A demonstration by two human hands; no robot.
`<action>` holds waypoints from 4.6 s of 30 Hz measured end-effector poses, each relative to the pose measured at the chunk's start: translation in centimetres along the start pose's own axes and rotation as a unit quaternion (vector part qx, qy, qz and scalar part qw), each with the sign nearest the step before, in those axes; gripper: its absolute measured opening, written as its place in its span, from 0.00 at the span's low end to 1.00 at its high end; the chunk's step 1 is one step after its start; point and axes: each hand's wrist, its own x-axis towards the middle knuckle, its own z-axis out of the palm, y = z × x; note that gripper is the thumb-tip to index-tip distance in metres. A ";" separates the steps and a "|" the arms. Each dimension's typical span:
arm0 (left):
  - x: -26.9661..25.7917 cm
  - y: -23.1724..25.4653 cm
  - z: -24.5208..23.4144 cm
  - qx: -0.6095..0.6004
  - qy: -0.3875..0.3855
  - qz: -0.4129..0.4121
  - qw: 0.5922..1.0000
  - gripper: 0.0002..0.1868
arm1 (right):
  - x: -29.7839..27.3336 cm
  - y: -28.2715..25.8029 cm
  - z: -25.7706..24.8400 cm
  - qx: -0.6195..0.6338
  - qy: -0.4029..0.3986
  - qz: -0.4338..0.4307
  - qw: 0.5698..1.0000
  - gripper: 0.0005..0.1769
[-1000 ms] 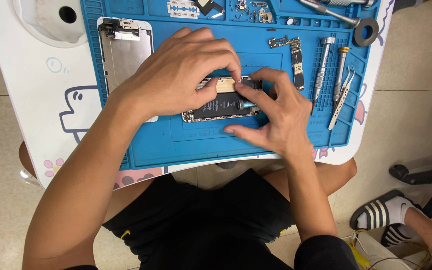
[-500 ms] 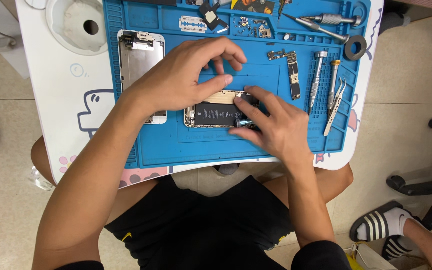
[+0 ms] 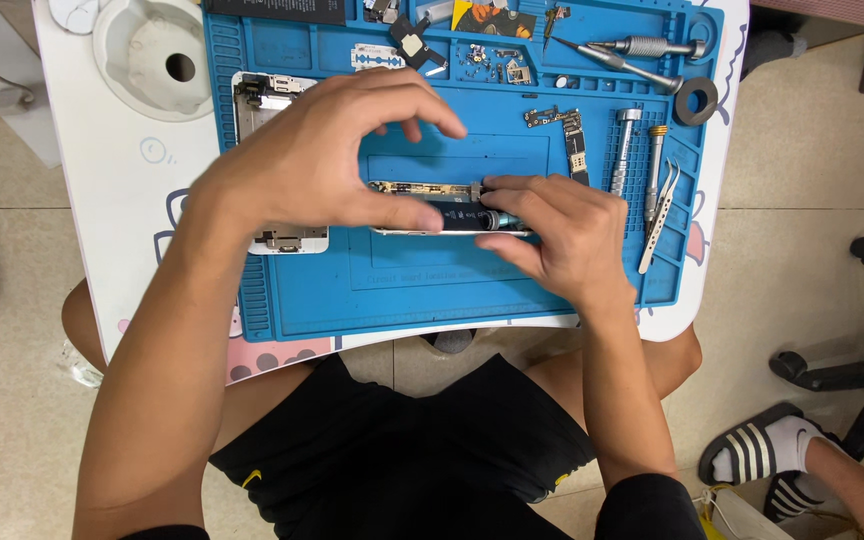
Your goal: The person is repairing a mobile phone by removing and reinstalling internal components using a screwdriver and tweezers on a dedicated workstation mat.
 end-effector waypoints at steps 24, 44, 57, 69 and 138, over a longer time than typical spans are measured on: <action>-0.7 -3.4 1.8 0.150 -0.014 0.030 0.988 0.25 | 3.6 3.9 0.4 0.290 0.253 0.046 0.922 0.22; -0.1 -3.9 1.5 0.104 0.021 0.046 0.993 0.18 | 3.2 4.7 3.8 0.292 0.221 -0.019 0.930 0.18; -0.1 -4.2 1.4 0.090 0.045 0.054 0.993 0.16 | 4.2 3.2 3.9 0.346 0.261 0.004 0.901 0.20; 0.0 -5.3 0.9 0.054 -0.006 0.052 0.997 0.10 | 5.4 2.9 3.0 0.373 0.113 -0.070 0.918 0.18; -0.1 -4.7 0.4 0.059 -0.061 0.018 0.996 0.12 | 4.0 2.3 5.2 0.296 0.167 -0.106 0.934 0.07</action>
